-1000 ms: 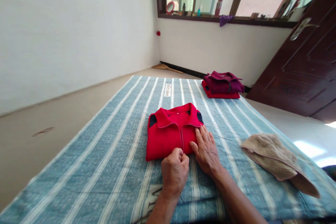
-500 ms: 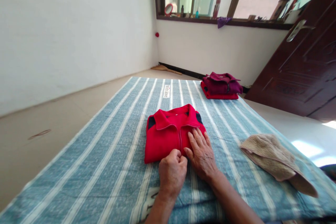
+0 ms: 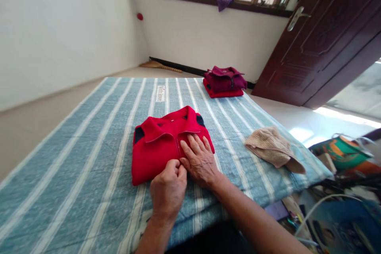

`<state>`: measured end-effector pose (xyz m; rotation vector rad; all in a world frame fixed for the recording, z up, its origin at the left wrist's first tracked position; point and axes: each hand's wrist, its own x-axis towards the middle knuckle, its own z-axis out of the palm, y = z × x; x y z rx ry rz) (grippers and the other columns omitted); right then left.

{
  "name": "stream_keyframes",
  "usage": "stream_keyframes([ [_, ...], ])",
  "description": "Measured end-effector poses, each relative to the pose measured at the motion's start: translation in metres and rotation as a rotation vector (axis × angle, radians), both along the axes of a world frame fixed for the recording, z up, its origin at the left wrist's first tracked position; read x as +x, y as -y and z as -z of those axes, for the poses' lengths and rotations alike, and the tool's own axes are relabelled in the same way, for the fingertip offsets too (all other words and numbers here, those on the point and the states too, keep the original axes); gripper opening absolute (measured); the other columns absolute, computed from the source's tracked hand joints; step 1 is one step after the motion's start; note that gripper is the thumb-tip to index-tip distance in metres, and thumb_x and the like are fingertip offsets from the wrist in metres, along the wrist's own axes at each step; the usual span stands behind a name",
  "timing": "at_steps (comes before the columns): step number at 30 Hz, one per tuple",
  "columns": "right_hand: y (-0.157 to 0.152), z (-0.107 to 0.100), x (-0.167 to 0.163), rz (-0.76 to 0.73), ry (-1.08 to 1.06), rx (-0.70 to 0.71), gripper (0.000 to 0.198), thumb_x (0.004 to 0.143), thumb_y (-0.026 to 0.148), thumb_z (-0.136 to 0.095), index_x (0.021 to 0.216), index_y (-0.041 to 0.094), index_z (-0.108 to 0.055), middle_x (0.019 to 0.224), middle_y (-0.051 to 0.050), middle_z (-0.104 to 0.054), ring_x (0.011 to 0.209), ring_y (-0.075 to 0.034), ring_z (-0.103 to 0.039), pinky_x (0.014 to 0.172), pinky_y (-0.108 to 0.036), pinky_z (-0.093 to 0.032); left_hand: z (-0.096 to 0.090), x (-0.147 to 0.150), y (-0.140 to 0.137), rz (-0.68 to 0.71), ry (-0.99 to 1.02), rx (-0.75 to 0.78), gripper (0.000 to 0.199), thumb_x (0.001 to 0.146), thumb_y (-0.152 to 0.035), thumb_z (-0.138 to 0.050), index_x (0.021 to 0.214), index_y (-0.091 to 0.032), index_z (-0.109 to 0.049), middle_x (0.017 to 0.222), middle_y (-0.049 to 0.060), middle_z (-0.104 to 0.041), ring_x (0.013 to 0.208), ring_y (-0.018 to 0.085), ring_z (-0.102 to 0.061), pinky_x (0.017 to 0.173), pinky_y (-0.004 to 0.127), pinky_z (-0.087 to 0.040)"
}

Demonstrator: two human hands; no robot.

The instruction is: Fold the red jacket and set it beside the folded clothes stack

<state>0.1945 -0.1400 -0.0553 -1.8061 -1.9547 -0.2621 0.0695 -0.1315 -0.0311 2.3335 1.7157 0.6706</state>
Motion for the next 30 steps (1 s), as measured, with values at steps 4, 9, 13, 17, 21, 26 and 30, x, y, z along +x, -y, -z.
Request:
stream_keyframes([
  [4,-0.002,-0.001,0.001,0.008,-0.015,0.007,0.046,0.095,0.041,-0.039,0.136,0.021,-0.044,0.145,-0.011,-0.039,0.136,-0.027,-0.027,0.111,-0.050,-0.016,0.000,-0.002,-0.006,0.030,-0.014,0.051,0.013,0.082,-0.025,-0.057,0.091,-0.017,-0.061,0.065,0.001,-0.069,0.059,0.017,-0.066,0.055,0.022,-0.040],
  [9,-0.003,-0.002,0.001,0.011,-0.017,0.007,0.046,0.095,0.042,-0.039,0.136,0.021,-0.044,0.144,-0.010,-0.039,0.135,-0.027,-0.028,0.110,-0.049,-0.017,0.007,-0.003,-0.011,-0.002,-0.025,0.105,0.017,0.077,-0.024,-0.064,0.092,-0.018,-0.060,0.056,-0.004,-0.065,0.053,0.018,-0.065,0.049,0.022,-0.039],
  [13,-0.002,-0.004,0.001,0.018,-0.018,0.006,0.045,0.095,0.041,-0.038,0.135,0.021,-0.044,0.144,-0.009,-0.039,0.134,-0.027,-0.030,0.110,-0.049,-0.017,0.010,0.000,-0.012,-0.009,0.005,0.218,0.037,0.073,-0.024,-0.067,0.107,-0.014,-0.057,0.054,-0.005,-0.064,0.050,0.019,-0.065,0.047,0.023,-0.040],
  [17,-0.002,-0.007,0.000,0.021,-0.025,0.009,0.044,0.096,0.041,-0.037,0.135,0.021,-0.045,0.143,-0.009,-0.041,0.133,-0.027,-0.031,0.110,-0.049,-0.017,0.011,0.001,-0.012,0.020,0.007,0.309,0.040,0.074,-0.022,-0.066,0.111,-0.011,-0.057,0.054,-0.005,-0.065,0.047,0.018,-0.064,0.045,0.023,-0.040],
  [21,-0.002,-0.007,-0.001,0.025,-0.027,0.011,0.043,0.096,0.041,-0.037,0.134,0.021,-0.046,0.143,-0.008,-0.041,0.133,-0.027,-0.032,0.110,-0.049,-0.017,0.014,0.000,-0.013,0.032,0.004,0.351,0.033,0.076,-0.022,-0.062,0.107,-0.012,-0.060,0.051,-0.005,-0.064,0.044,0.018,-0.062,0.044,0.023,-0.040],
  [26,-0.003,-0.006,-0.001,0.023,-0.033,0.025,0.043,0.096,0.041,-0.038,0.132,0.022,-0.048,0.143,-0.008,-0.042,0.132,-0.027,-0.032,0.110,-0.049,-0.018,0.016,0.000,-0.013,0.054,0.019,0.372,0.031,0.078,-0.022,-0.058,0.106,-0.010,-0.061,0.049,-0.004,-0.062,0.042,0.017,-0.061,0.043,0.023,-0.040],
  [30,-0.003,-0.006,-0.002,0.023,-0.042,0.034,0.042,0.095,0.040,-0.039,0.132,0.021,-0.048,0.142,-0.008,-0.042,0.132,-0.027,-0.032,0.110,-0.050,-0.018,0.016,0.000,-0.012,0.079,0.076,0.399,0.032,0.078,-0.023,-0.057,0.106,-0.008,-0.062,0.046,-0.005,-0.061,0.041,0.016,-0.060,0.044,0.022,-0.041],
])
